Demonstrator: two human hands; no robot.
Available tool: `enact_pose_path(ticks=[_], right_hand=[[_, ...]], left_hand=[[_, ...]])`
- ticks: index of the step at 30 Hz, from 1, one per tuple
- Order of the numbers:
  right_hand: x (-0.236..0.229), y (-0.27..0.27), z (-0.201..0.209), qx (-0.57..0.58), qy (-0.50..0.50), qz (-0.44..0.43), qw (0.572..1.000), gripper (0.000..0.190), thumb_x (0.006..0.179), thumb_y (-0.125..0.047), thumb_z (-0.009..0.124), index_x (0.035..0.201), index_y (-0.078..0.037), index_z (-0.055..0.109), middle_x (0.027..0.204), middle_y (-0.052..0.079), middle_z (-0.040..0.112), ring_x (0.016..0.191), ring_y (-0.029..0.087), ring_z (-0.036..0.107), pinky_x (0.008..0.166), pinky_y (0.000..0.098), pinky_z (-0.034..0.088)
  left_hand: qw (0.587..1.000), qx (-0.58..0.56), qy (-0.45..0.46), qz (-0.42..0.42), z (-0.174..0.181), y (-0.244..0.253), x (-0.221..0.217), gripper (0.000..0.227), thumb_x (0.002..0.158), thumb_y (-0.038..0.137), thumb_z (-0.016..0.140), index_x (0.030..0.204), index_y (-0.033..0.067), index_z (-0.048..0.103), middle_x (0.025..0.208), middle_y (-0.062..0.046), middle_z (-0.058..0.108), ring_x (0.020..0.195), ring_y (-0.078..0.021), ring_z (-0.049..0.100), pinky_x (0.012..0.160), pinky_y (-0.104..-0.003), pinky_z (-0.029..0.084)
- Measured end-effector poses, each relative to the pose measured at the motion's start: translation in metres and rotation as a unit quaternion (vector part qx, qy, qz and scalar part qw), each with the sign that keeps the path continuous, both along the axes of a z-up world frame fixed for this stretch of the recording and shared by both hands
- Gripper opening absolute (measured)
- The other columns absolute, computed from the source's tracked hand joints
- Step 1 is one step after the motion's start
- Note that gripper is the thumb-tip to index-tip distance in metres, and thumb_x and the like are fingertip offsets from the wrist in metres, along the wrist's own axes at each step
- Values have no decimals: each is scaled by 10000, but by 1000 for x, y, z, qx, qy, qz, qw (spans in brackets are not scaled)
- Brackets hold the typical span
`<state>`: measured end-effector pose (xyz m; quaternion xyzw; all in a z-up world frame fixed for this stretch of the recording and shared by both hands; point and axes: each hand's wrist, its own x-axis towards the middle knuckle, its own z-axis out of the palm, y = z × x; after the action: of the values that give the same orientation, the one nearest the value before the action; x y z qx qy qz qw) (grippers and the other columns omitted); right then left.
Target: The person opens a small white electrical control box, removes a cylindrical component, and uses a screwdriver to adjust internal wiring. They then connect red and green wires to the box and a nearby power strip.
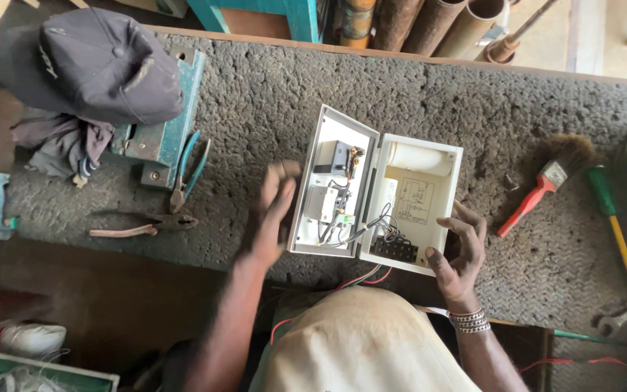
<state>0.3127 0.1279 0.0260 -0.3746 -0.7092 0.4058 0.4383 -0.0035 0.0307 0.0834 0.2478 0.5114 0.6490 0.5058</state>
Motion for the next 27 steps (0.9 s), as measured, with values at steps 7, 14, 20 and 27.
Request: enact_pose_path(ticks=[7, 14, 20, 27], right_hand=[[4, 2, -2, 13, -8, -6, 1000, 539, 846, -433, 735, 1193, -30, 642, 1414, 200, 537, 1356, 292, 495, 1188, 450, 418], [3, 5, -4, 16, -7, -16, 1000, 555, 839, -462, 743, 1178, -32, 650, 1416, 204, 555, 1351, 294, 502, 1199, 450, 415], [3, 4, -6, 12, -10, -20, 1000, 571, 835, -481, 740, 1175, -30, 654, 1417, 204, 562, 1332, 285, 504, 1192, 447, 422], [3, 5, -10, 23, -10, -21, 999, 555, 844, -478, 735, 1171, -36, 661, 1415, 201, 565, 1338, 284, 498, 1195, 453, 423]], left_hand=[[917, -191, 313, -155, 38, 61, -14, 1126, 813, 348, 811, 1613, 47, 78, 1635, -315, 196, 1492, -394, 310, 1160, -542, 315], [889, -170, 409, -119, 17, 57, 3, 1211, 759, 287, 795, 1615, -4, -11, 1622, -316, 283, 1443, -398, 429, 1191, -469, 378], [903, -100, 407, -99, 7, 52, 1, 1173, 812, 248, 800, 1629, -16, 2, 1644, -341, 266, 1480, -429, 409, 1214, -495, 356], [904, -133, 392, -103, 8, 49, 2, 1142, 810, 298, 771, 1619, -15, 29, 1591, -319, 359, 1410, -391, 501, 1164, -479, 430]])
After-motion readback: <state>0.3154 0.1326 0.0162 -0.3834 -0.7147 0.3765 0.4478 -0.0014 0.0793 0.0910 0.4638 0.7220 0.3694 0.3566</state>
